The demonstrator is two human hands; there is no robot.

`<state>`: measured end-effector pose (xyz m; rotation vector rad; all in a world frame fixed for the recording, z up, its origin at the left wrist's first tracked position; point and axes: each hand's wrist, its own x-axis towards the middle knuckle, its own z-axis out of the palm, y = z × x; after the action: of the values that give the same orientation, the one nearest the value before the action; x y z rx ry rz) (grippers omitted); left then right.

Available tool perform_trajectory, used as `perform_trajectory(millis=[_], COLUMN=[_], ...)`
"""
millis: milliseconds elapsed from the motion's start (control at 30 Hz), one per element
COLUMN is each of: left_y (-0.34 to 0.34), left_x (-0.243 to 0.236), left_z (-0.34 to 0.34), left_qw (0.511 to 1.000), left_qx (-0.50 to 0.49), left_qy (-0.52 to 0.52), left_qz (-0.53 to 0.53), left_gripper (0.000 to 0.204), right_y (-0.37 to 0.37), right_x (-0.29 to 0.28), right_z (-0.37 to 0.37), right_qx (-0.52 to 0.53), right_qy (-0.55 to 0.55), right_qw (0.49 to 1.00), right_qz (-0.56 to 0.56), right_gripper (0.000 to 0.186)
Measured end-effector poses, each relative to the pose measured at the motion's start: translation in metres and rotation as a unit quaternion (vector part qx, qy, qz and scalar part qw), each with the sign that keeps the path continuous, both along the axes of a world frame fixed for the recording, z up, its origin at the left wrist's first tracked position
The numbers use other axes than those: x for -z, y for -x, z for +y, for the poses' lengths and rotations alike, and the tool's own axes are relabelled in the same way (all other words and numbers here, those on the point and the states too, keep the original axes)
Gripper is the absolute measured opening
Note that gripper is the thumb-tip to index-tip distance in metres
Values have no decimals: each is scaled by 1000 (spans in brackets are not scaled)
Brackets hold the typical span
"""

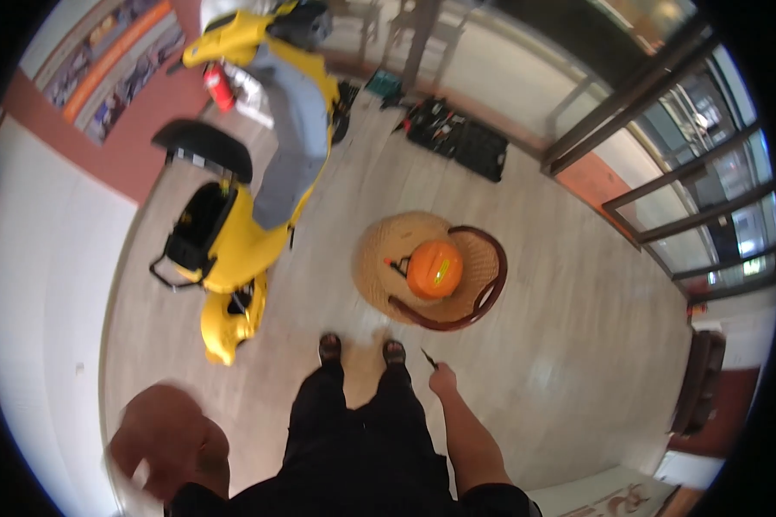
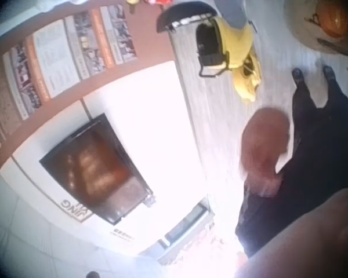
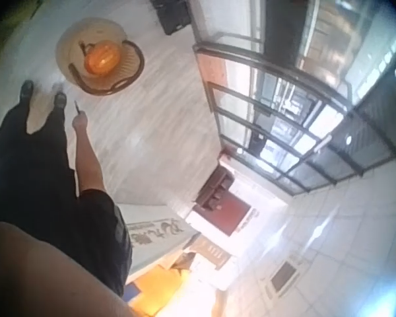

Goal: The recorder uses a screwdriver to loosen and tighten screws on various parts of a yellow electric scooter's frame.

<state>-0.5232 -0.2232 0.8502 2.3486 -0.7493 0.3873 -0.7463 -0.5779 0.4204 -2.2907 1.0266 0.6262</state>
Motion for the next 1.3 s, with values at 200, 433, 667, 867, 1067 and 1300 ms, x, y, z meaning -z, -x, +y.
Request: perform_trajectory(millis=[200,433,667,867,1067,1300], left_y=[28,54,52,68,80,59], left_x=[-1,64,159,228,235,332], left_z=[-68,-80,-73,-33,33,94], left_qw=[833,853,895,843,915,862], left_qx=[333,221,157,213,47,53], left_qy=[440,468,392,490,313,152], left_qz=[-48,61,146,61,250,481], left_gripper=[18,11,18,18,10,20], right_y=[-53,-55,-57,-46,-46,-26], right_x=[-6,41,113,143,134,146], right_z=[-23,-17,17,49,87,135], right_qx=[-105,-205,-223,-200,-114,-89], right_qy=[-59,-96,-143,-156,-138,-135], right_qw=[993,974,963,966,979,985], right_qz=[-2,30,41,43,97,52], right_gripper=[26,26,28,28,30,29])
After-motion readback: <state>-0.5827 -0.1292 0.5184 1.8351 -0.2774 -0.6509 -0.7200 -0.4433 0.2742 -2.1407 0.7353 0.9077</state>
